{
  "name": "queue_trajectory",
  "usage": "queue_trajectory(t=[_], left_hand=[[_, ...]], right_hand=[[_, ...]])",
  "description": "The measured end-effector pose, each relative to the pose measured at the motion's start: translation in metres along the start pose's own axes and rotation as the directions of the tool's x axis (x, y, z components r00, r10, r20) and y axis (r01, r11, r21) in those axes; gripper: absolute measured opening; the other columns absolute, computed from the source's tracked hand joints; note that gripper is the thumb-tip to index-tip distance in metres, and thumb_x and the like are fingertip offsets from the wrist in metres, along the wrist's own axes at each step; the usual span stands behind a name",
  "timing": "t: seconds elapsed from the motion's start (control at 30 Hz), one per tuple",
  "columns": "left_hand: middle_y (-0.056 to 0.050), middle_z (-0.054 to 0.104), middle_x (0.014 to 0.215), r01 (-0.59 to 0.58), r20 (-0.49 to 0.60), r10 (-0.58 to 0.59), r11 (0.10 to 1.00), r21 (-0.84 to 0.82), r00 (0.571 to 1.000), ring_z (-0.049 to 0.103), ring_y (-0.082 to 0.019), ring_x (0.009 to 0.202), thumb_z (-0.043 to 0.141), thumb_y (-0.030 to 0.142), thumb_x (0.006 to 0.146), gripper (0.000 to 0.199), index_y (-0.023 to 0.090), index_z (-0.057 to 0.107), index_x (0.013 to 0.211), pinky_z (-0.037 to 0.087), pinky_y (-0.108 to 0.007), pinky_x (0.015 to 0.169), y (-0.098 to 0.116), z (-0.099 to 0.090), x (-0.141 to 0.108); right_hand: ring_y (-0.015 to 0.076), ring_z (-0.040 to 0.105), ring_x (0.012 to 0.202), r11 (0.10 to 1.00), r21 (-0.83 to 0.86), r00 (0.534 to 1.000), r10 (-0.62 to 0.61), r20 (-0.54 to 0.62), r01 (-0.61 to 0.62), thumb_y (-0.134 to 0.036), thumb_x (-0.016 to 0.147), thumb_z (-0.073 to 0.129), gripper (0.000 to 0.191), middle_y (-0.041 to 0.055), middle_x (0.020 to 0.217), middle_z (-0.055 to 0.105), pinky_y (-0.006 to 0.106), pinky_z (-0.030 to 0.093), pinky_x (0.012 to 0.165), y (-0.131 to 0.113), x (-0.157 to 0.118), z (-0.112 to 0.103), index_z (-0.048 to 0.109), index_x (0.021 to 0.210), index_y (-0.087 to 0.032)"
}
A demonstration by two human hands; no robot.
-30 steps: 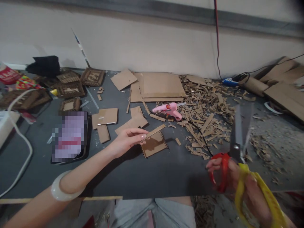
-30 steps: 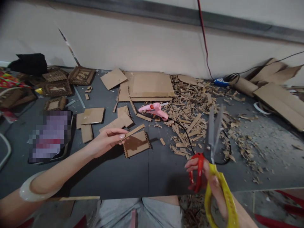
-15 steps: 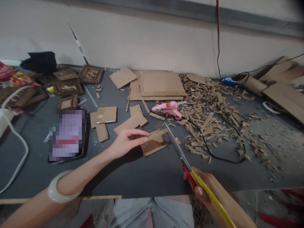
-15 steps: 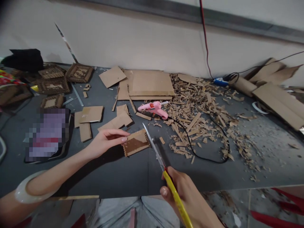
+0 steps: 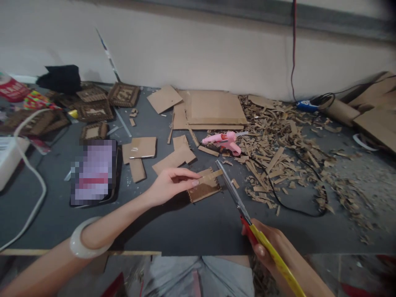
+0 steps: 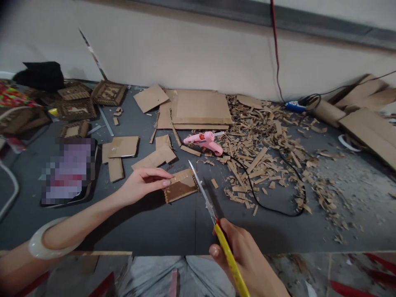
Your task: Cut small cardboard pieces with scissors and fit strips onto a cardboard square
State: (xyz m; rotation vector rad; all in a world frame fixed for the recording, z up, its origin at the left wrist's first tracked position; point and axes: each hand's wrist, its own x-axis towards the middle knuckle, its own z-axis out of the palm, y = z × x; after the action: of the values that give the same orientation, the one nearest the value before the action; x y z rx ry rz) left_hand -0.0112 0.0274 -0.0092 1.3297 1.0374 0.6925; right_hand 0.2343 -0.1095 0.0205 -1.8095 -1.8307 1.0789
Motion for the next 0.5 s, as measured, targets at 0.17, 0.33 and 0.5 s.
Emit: queue_trajectory(t=[0.17,0.33,0.5], left_hand=[[-0.006,0.072,0.079,-0.020,0.028,0.020,1.000,0.009,0.999,0.065,-0.015,0.068,0.071,0.032,0.065,0.023,0.015,0.074,0.081,0.052,-0.022,0.062,0.001,0.000,0.000],[-0.005,0.073,0.079,-0.003,0.012,0.003,1.000,-0.001,1.000,0.066,-0.016,0.071,0.071,0.033,0.066,0.025,0.016,0.074,0.083,0.054,-0.024,0.066,0.000,-0.001,0.000],[-0.005,0.073,0.081,-0.010,0.025,0.010,1.000,-0.003,1.000,0.067,-0.017,0.074,0.071,0.034,0.066,0.025,0.016,0.074,0.083,0.055,-0.026,0.068,0.001,-0.001,0.000]], right_hand=[[0.0151,0.057,0.061,1.000,0.015,1.000,-0.019,0.013,0.019,-0.064,0.084,0.030,0.053,0.0048,0.072,0.062,0.023,0.048,0.054,0.008,-0.002,0.003,0.060,0.080,-0.020],[0.0158,0.058,0.064,1.000,-0.009,1.000,-0.005,0.006,0.005,-0.065,0.084,0.030,0.054,0.0058,0.075,0.064,0.023,0.048,0.054,-0.002,0.002,0.000,0.059,0.079,-0.020],[0.0116,0.051,0.051,0.999,0.042,0.999,-0.007,0.033,0.006,-0.063,0.084,0.032,0.049,0.0014,0.064,0.059,0.021,0.044,0.047,-0.009,0.003,-0.001,0.051,0.070,-0.021]])
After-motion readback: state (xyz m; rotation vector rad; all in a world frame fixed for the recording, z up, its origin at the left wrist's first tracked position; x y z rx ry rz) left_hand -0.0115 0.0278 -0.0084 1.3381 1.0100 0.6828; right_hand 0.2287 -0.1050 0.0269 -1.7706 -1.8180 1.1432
